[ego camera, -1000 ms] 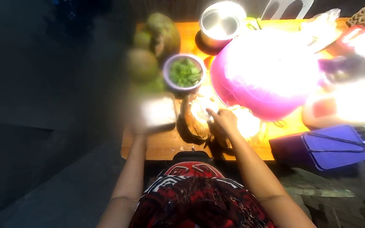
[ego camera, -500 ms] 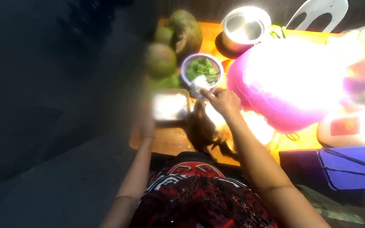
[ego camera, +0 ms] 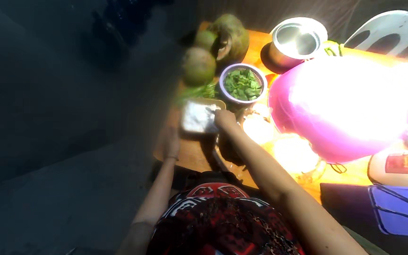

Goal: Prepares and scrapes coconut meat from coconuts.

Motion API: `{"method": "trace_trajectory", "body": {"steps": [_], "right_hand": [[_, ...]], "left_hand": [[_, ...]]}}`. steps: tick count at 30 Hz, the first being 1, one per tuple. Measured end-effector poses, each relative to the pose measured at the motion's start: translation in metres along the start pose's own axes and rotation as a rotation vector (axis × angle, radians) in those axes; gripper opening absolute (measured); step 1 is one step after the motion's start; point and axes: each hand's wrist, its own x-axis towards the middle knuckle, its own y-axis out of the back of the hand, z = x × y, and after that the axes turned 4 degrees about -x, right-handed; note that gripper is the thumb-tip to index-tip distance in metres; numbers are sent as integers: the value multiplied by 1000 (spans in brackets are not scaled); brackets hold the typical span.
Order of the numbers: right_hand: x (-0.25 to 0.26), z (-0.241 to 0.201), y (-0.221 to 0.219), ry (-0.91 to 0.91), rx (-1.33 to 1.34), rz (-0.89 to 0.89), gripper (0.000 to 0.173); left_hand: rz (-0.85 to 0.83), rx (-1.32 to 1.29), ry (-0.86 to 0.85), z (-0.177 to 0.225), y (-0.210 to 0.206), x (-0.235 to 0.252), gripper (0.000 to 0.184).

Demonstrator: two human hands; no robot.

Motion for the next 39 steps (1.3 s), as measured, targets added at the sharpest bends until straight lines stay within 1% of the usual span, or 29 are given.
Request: {"method": "trace_trajectory", "body": {"steps": [3,6,10,14,16,17,19,20,22,23,25,27,28,30,32,33,34,35,36,38,39], "right_hand": [[-3,9,-2,29,60,104,33],[-21,27,7,53,192,225,35],[-54,85,15,118,479,422,34],[-77,143,1,83,784,585,29],[-83,162,-6,105,971,684,27],[-86,169,-9,134,1062,744,27],[-86,175,-14,213,1236,833,23],[-83,175,-18,255,1310,855,23],[-74,174,-32,312,1390,890,27],[-69,174,-41,305,1383,889,32],[-62,177,-62,199,1337,845,36],[-59,186,-80,74,1270,785,35],[-60,191,-86,54,1240,791,35],[-63,196,-90,104,1233,868,34],[-71,195,-77,188,1226,966,36],[-75,193,-68,215,1178,998,38],[-80,193,-59,204,1076,1004,37],[-85,195,-51,147,914,962,35],[-92,196,-41,59,728,841,33],[-102,189,-22,-122,448,434,31],[-98,184,-22,-185,375,303,31]], "left_hand": [[-28,28,-17,3,-5,0,57],[-34,56,-55,15,-8,-3,57],[-16,209,-204,36,-14,9,51],[-31,336,-384,57,-30,37,47],[-49,346,-481,76,-44,36,46],[-76,317,-516,87,-53,29,45],[-205,245,-536,101,-76,11,43],[-287,202,-534,104,-88,1,42],[-419,137,-529,105,-114,-14,42],[-473,122,-509,107,-126,-21,43],[-549,101,-444,111,-148,-30,47],[-563,121,-399,117,-162,-34,50],[-554,137,-391,119,-168,-35,51],[-529,123,-405,114,-177,-32,51],[-485,52,-446,101,-185,-28,49],[-462,14,-470,95,-187,-28,48],[-447,-11,-491,90,-188,-29,48],[-444,-26,-510,87,-187,-29,48],[-440,-35,-528,85,-187,-30,48],[-425,-52,-554,80,-186,-31,46],[-421,-56,-556,79,-186,-31,46]]}}
